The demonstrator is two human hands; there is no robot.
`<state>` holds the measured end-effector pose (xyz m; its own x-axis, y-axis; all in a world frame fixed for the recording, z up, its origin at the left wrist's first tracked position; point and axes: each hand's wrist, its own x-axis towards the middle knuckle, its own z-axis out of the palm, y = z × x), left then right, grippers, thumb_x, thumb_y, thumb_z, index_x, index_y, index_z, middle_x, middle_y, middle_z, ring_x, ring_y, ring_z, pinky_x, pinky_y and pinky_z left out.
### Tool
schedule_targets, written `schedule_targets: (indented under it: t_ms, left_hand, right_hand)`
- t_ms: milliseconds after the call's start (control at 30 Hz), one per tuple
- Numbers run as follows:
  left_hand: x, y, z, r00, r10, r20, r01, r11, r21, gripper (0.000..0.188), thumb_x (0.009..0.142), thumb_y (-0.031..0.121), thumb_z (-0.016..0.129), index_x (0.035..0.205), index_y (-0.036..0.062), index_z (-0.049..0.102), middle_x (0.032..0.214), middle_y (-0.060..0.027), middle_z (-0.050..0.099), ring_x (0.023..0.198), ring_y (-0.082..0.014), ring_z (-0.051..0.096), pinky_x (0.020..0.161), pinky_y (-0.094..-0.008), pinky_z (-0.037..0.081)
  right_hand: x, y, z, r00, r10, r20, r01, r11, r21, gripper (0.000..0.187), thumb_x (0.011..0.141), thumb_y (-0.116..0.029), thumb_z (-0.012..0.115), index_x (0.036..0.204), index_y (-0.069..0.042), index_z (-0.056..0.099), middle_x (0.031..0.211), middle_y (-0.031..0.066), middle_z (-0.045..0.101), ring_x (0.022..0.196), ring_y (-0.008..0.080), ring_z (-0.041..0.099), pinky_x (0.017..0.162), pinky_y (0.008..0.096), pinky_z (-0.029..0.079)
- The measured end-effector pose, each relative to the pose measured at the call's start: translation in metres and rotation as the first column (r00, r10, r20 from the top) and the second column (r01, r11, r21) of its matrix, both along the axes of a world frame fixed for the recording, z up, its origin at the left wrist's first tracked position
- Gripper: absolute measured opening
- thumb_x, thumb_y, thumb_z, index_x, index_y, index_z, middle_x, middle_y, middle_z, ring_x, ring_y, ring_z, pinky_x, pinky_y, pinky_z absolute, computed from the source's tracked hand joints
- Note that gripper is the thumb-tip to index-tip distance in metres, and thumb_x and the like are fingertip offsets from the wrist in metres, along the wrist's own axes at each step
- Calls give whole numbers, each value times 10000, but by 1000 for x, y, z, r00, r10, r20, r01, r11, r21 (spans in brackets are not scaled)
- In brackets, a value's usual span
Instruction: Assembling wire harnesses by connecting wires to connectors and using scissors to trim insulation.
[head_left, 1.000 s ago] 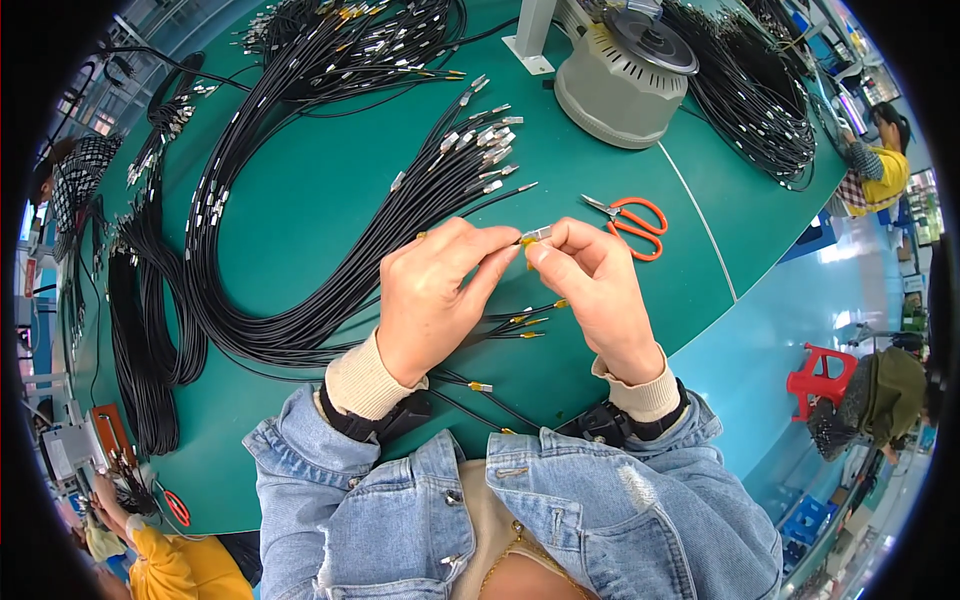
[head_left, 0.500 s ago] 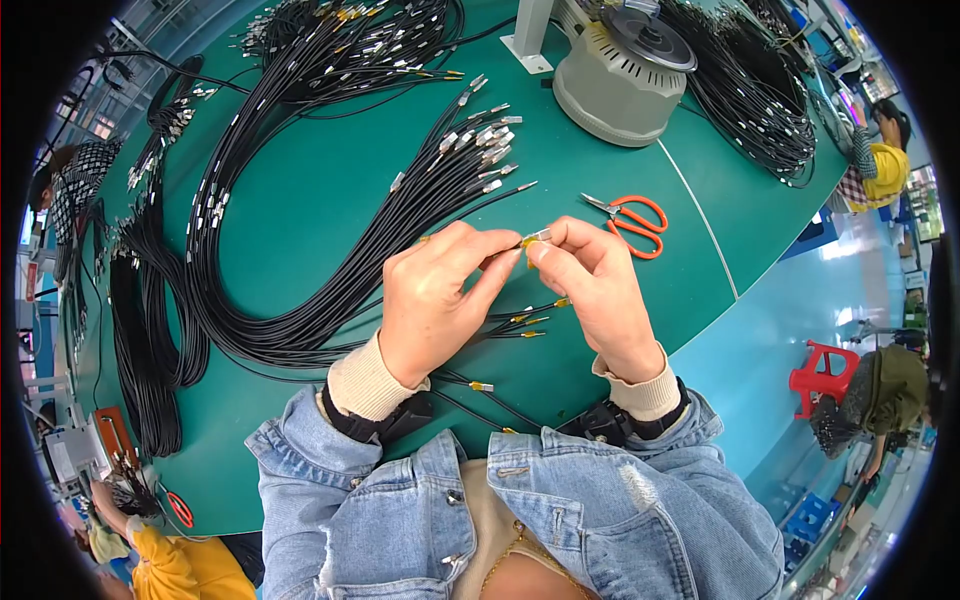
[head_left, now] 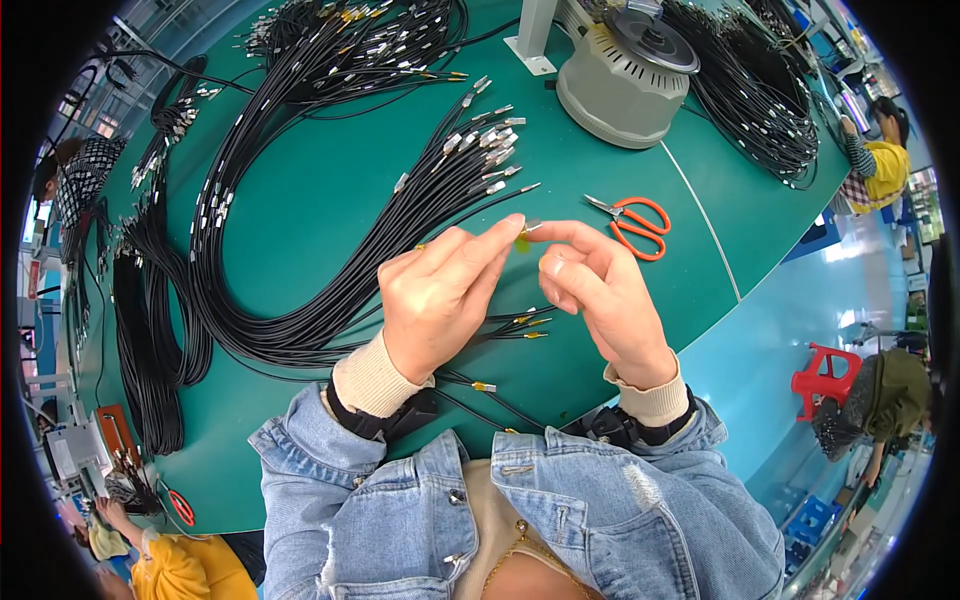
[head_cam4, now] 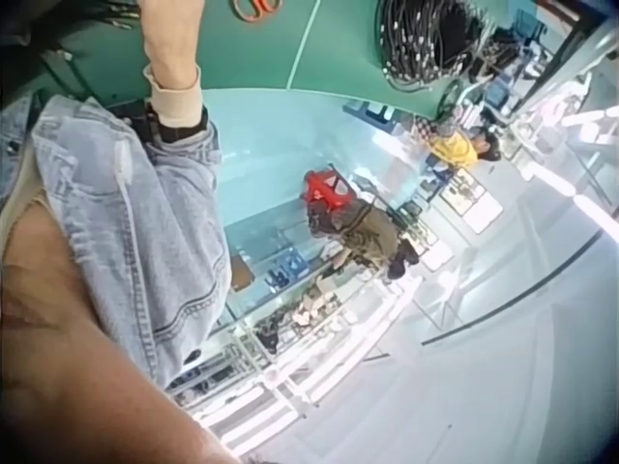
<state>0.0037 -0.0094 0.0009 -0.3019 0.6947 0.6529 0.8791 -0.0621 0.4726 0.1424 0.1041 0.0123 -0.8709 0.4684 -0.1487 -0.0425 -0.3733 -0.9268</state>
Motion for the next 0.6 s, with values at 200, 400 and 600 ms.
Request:
schedule_targets:
  t_ms: [200,400,600]
  left_hand:
    - [1,1,2,999,21,42,-22,999,31,300,733,-50,685,1008,69,671,606,-36,564,457,-94,479,415,-227,372]
    - [3,1,0,991,5,130,-17,996,84,203,756,-31,682,951,26,664,664,-54,623,489,-85,535,436,-212,407]
    - [4,1,1,963,-31,267,22,999,36,96,800,4,659,894,-8,646,674,-74,641,564,-100,615,468,-201,445]
  right_hand:
    - [-6,-7,-3,994,-43,-105,42,999,-13,238,870,-132,610,1021,46,560,826,-8,573,744,27,495,611,174,387]
    - [-13,-14,-3,988,-136,-78,144,985,98,114,857,-87,613,915,7,584,803,-14,527,707,34,458,595,177,355]
    - [-13,-14,-6,983,-147,-114,159,982,104,70,862,-47,596,867,22,588,843,-5,542,727,33,469,610,172,365]
